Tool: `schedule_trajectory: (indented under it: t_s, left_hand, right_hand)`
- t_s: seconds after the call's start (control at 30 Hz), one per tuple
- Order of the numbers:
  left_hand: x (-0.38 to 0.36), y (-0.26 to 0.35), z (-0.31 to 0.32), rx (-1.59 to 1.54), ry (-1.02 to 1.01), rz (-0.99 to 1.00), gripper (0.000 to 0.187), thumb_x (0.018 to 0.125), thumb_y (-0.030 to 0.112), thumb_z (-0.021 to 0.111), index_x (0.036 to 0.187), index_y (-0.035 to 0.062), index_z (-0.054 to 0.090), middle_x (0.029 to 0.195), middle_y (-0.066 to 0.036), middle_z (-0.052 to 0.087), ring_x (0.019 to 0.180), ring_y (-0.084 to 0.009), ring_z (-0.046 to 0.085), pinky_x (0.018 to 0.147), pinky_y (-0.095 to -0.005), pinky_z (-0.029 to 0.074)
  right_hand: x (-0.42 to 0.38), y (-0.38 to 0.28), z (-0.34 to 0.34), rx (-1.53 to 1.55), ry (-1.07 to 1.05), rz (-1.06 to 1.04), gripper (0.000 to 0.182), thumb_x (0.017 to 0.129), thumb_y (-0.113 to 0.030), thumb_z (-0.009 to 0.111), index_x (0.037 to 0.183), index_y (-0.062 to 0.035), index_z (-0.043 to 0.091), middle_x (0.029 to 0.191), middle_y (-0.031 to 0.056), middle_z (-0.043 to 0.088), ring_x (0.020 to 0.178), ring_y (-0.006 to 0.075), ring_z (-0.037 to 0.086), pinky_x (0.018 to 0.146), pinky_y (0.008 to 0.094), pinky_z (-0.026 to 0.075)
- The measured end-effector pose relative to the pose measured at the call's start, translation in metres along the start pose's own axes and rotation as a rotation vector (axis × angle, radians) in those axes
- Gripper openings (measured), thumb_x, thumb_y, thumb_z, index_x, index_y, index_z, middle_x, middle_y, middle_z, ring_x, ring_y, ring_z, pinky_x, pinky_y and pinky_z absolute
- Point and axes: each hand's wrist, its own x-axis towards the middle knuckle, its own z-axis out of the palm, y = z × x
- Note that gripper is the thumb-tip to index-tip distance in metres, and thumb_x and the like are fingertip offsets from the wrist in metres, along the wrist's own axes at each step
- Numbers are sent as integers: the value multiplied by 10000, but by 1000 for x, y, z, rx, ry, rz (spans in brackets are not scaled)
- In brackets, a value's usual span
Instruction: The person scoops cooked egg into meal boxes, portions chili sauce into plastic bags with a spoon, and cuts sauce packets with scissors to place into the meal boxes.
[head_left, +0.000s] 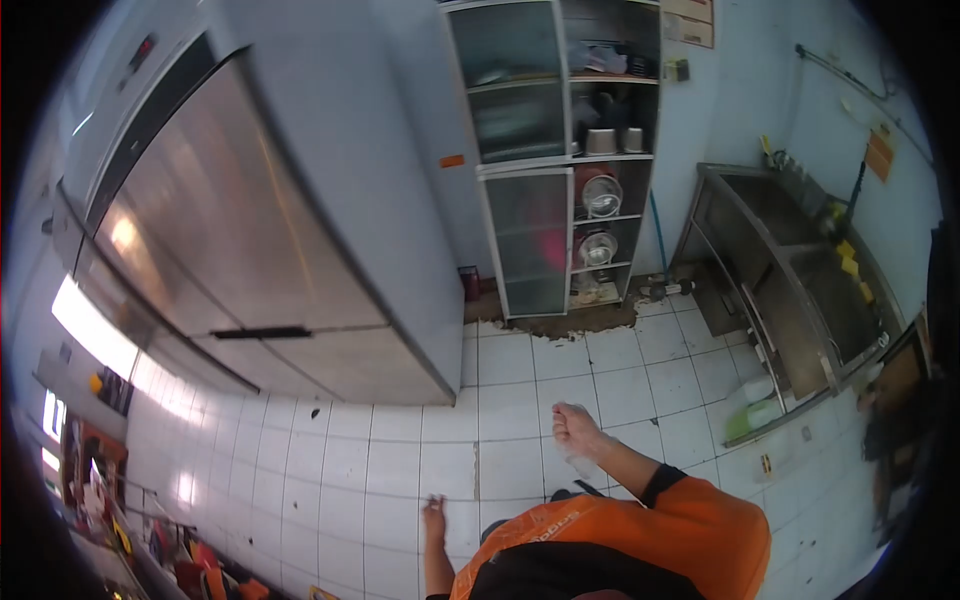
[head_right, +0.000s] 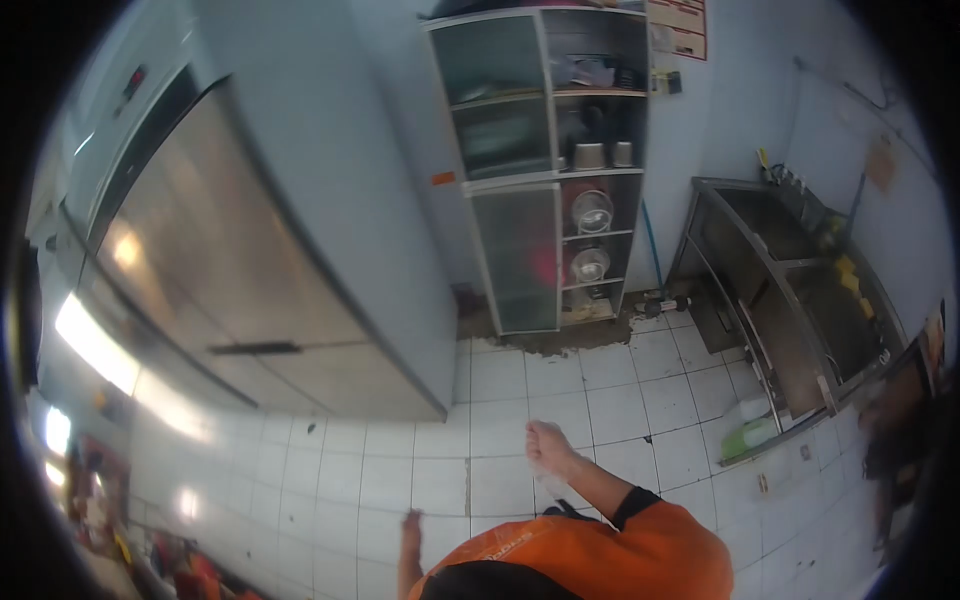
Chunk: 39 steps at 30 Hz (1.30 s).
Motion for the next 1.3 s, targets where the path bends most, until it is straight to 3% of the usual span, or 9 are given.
schedule_trajectory:
  t_s: [0.1,0.3,0.67,0.8,0.9,0.93,0.97,1.1,1.3]
  left_hand:
    - [20,41,88,360,-402,-145,889,878,691,439,1438,5,363,1437,-278,373,1345,-412,320,1080,-602,231]
    - [105,161,110,278,-1027,-27,785,902,625,450,1412,30,407,1391,-232,434,1280,-369,389,1047,-541,288]
    - [377,285,168,140,-1064,-129,599,947,503,469,1366,76,487,1305,-147,547,1159,-290,517,987,-431,392]
    - [453,309,236,-51,-967,-113,533,964,459,476,1349,93,517,1274,-117,588,1116,-262,563,965,-390,430]
    - [490,359,262,19,-778,46,356,977,272,521,1275,83,569,1044,-66,663,937,-168,611,856,-314,484]
    - [499,372,271,-153,-704,92,334,976,253,529,1257,78,579,1011,-61,660,923,-156,608,852,-307,485]
    - [507,388,275,-304,-679,24,316,977,232,528,1248,80,587,999,-64,654,926,-150,607,849,-297,485]
    - [501,416,271,-421,-654,-287,290,985,187,499,1227,64,602,1018,-74,645,941,-152,612,796,-293,517]
    - [492,322,237,-199,-763,-248,300,934,239,585,1145,30,624,948,-77,665,852,-154,638,645,-274,539]
  right_hand:
    - [-10,-55,-16,30,160,-228,148,939,-192,573,1036,-83,597,651,-38,421,529,80,414,454,228,347]
    - [27,-213,-35,-154,154,-422,439,942,-165,573,1354,-62,463,945,37,601,773,116,570,684,243,495]
    - [255,-634,-34,-491,332,-817,426,969,-369,541,1273,-72,566,1009,77,635,848,161,615,767,297,521]
    - [362,-832,-85,-2124,962,-1793,415,992,-275,477,1339,-48,498,1295,178,561,1177,358,542,988,419,444]
    - [373,-915,-29,-1635,1127,-1558,285,913,-268,545,1072,-77,684,1046,188,667,1001,327,638,871,427,507]
    - [383,-958,-36,-1942,1279,-1078,324,919,-306,522,1115,-98,674,1094,168,666,1028,319,633,881,412,503]
    - [411,-984,-62,-2670,1562,-1217,341,905,-358,522,1110,-132,675,1096,133,674,1038,283,633,881,388,496]
    - [412,-988,-11,-2180,1464,-1022,361,897,-358,528,1166,-145,637,1196,109,636,1110,244,597,897,357,478]
    - [420,-999,-40,-2426,1551,-1066,429,911,-362,538,1247,-99,579,1276,98,589,1182,231,548,928,334,450]
